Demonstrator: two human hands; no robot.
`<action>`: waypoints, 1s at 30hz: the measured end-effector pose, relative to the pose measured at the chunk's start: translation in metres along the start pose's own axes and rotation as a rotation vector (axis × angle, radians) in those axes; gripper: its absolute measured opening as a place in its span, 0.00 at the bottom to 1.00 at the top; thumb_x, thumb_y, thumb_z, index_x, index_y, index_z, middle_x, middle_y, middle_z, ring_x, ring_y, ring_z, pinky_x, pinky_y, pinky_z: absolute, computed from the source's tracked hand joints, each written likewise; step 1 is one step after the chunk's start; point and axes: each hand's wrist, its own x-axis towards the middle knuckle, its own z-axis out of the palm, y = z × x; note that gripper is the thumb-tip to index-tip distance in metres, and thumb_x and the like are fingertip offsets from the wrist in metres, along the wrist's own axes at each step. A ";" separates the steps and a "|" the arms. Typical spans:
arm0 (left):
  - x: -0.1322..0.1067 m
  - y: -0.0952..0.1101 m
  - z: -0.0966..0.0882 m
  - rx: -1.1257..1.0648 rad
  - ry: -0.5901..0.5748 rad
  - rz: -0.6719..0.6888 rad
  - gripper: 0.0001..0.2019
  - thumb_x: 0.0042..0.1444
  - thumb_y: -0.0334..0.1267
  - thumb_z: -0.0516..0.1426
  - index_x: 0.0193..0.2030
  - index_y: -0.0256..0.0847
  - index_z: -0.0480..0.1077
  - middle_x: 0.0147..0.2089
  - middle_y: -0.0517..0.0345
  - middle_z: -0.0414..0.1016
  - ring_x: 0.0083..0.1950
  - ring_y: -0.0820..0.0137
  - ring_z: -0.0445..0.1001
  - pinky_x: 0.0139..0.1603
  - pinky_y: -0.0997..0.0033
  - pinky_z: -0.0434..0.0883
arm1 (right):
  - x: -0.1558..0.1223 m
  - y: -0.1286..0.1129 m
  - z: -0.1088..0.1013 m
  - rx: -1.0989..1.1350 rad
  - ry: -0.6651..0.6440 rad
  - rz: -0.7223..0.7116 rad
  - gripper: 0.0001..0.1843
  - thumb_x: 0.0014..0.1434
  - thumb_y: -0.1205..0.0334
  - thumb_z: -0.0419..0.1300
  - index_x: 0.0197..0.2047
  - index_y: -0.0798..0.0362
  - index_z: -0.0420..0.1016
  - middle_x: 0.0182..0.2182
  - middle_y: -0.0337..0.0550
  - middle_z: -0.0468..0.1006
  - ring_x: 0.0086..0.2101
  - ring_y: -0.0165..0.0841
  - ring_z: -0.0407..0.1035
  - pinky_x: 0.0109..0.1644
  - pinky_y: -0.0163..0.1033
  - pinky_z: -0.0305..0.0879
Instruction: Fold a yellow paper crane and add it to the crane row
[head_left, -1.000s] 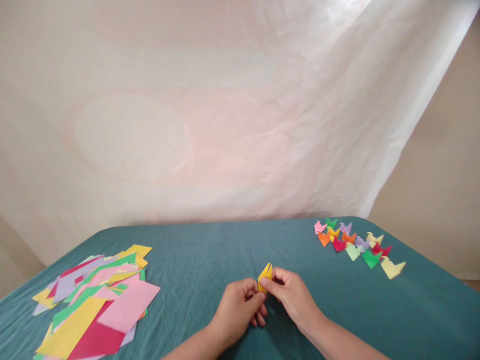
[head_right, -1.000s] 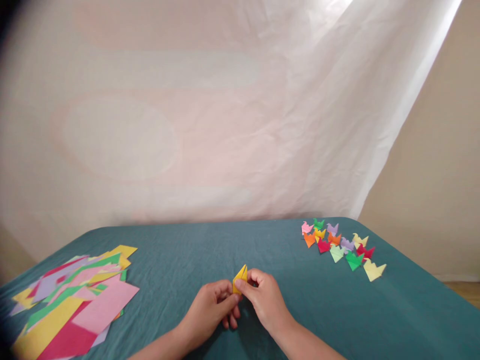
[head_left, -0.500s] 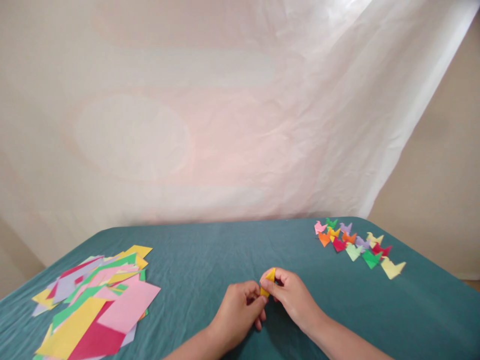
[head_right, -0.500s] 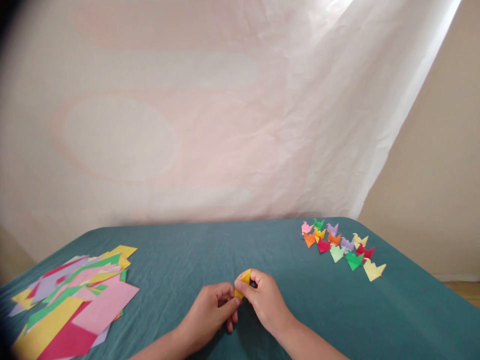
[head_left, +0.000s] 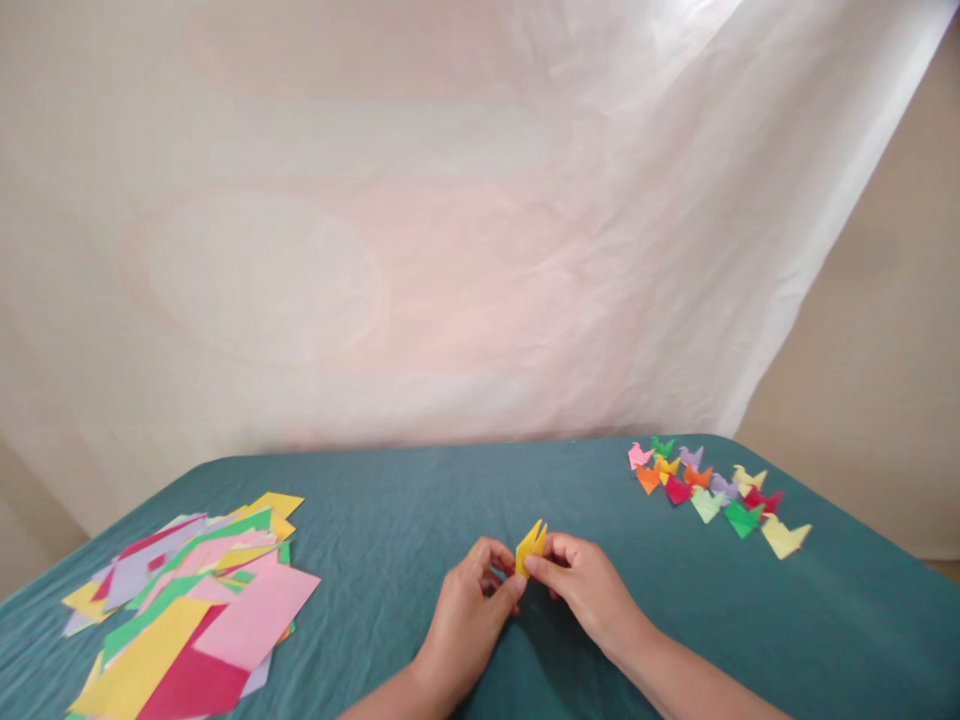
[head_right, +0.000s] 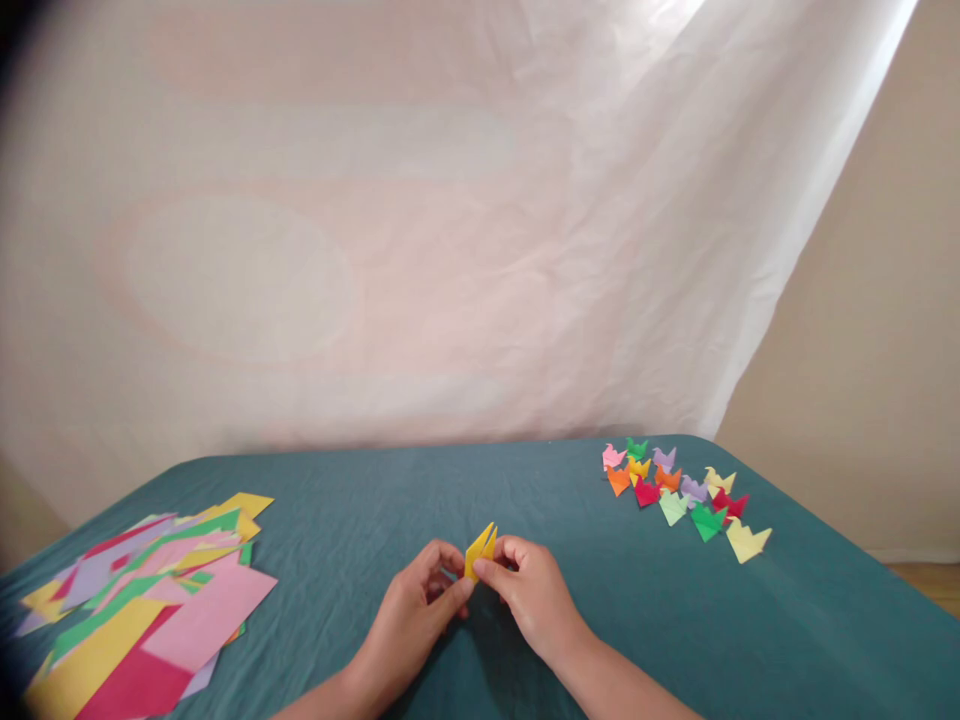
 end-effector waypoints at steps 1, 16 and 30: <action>0.001 0.001 -0.002 0.025 0.058 0.033 0.03 0.54 0.35 0.55 0.34 0.40 0.66 0.30 0.61 0.73 0.29 0.73 0.71 0.30 0.77 0.65 | 0.000 -0.001 -0.001 -0.021 0.013 -0.006 0.12 0.54 0.56 0.61 0.27 0.57 0.73 0.20 0.35 0.68 0.22 0.27 0.60 0.25 0.31 0.53; 0.001 0.006 -0.010 0.167 0.135 0.174 0.04 0.54 0.33 0.55 0.31 0.41 0.71 0.31 0.59 0.74 0.32 0.70 0.71 0.34 0.75 0.66 | -0.006 -0.009 0.004 -0.129 0.050 -0.054 0.09 0.52 0.58 0.62 0.26 0.55 0.75 0.23 0.37 0.74 0.26 0.31 0.66 0.29 0.32 0.56; 0.005 0.000 -0.007 -0.008 0.054 -0.024 0.11 0.58 0.43 0.53 0.31 0.38 0.70 0.23 0.61 0.73 0.25 0.72 0.71 0.28 0.76 0.66 | -0.013 -0.016 0.005 -0.105 -0.023 -0.131 0.10 0.56 0.57 0.59 0.30 0.55 0.77 0.26 0.39 0.76 0.29 0.32 0.68 0.33 0.33 0.61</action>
